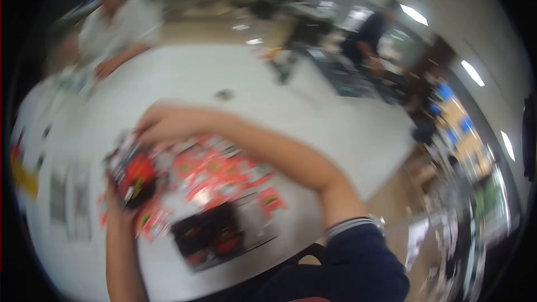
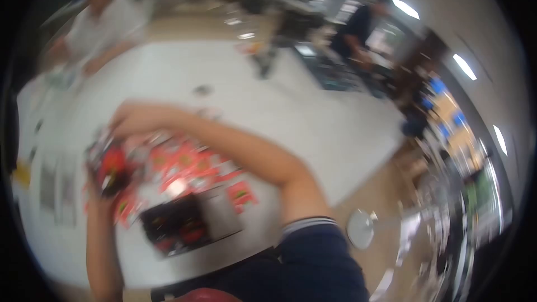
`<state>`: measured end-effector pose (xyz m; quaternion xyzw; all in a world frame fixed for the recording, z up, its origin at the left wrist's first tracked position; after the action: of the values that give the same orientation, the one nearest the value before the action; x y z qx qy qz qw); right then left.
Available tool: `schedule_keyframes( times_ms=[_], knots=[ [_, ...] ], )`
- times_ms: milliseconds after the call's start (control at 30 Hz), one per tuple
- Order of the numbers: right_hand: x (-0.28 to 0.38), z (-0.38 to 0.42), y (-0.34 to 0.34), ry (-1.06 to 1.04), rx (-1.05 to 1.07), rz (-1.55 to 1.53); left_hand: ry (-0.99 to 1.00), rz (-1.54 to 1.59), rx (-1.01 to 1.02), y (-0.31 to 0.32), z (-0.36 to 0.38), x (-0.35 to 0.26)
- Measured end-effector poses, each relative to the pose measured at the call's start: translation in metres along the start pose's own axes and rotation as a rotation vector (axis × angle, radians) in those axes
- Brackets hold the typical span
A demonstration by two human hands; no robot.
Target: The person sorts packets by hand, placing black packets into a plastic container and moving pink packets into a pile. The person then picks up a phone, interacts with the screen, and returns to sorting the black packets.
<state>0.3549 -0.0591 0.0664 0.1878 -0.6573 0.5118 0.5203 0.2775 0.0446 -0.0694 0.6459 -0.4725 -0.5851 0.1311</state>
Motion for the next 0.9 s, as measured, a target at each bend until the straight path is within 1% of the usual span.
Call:
schedule_keyframes(
  times_ms=[33,67,100,133,167,267,300,367,400,467,500,533,567,600,633,667,700,733,767,800,833,900],
  knots=[
    [-0.003,-0.013,0.01,-0.115,-0.002,0.176,0.015,-0.028,-0.014,0.005,-0.002,0.0],
    [0.011,-0.015,0.023,-0.388,-0.104,0.245,0.031,-0.056,-0.028,0.012,-0.003,-0.001],
    [0.017,-0.011,0.03,-0.151,-0.094,0.458,0.018,0.008,-0.188,-0.034,0.006,0.008],
    [0.017,-0.006,0.03,-0.172,-0.182,0.471,0.016,0.072,-0.349,-0.08,0.018,0.017],
    [0.018,-0.009,0.032,-0.2,-0.264,0.48,-0.009,0.151,-0.432,-0.079,0.023,0.015],
    [0.034,-0.004,0.037,-0.338,-0.483,0.583,0.095,-0.012,-0.249,-0.02,0.008,-0.005],
    [0.04,0.0,0.038,-0.39,-0.551,0.629,0.127,-0.014,-0.328,-0.018,0.007,-0.005],
    [0.056,0.007,0.051,-0.647,-0.582,0.647,0.191,-0.03,-0.488,-0.022,0.008,-0.008],
    [0.062,0.011,0.058,-0.776,-0.598,0.654,0.148,-0.057,-0.337,-0.057,0.013,-0.008],
    [0.056,0.011,0.084,-0.895,-0.534,0.616,0.29,-0.101,-0.418,-0.046,0.012,-0.015],
    [0.052,0.013,0.094,-0.956,-0.502,0.589,0.496,-0.23,-0.293,-0.036,-0.001,-0.023],
    [0.042,0.007,0.103,-0.915,-0.308,0.642,0.729,-0.332,-0.154,-0.023,-0.008,-0.03],
    [0.035,0.014,0.097,-0.958,-0.309,0.672,0.946,-0.391,-0.011,-0.013,-0.009,-0.031],
    [0.035,0.022,0.088,-1.012,-0.317,0.678,0.58,-0.204,-0.197,-0.008,-0.013,-0.033],
    [0.037,0.011,0.067,-0.725,-0.138,0.694,0.249,0.081,-0.393,-0.001,-0.003,-0.025],
    [0.042,0.039,0.023,-0.673,-0.193,0.506,0.173,0.239,0.074,0.005,-0.008,-0.028],
    [0.036,0.056,-0.013,-0.777,-0.351,0.44,0.228,0.301,-0.13,-0.001,-0.006,-0.031],
    [0.033,0.088,-0.043,-0.662,-0.471,0.489,0.226,0.297,-0.086,-0.002,-0.006,-0.033],
    [0.016,0.114,-0.07,-0.527,-0.532,0.552,0.231,0.274,-0.082,-0.007,-0.004,-0.033],
    [-0.003,0.145,-0.088,-0.244,-0.537,0.517,0.221,0.307,-0.099,-0.009,-0.004,-0.033],
    [-0.029,0.175,-0.099,-0.085,-0.564,0.512,0.215,0.34,-0.106,-0.012,-0.004,-0.033],
    [-0.084,0.218,-0.095,0.072,-0.504,0.582,0.205,0.346,-0.163,-0.019,-0.004,-0.031]
  ],
)
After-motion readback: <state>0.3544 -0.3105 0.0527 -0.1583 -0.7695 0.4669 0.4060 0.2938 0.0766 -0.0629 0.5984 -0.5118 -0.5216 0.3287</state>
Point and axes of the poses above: each hand's wrist, its own z-axis away from the middle knuckle, its own y-axis out of the palm, x = y × z, the point moved 9 cm from there along -z, towards the middle knuckle, and after that the axes turned 5 degrees about -z, right-handed, at the moved point
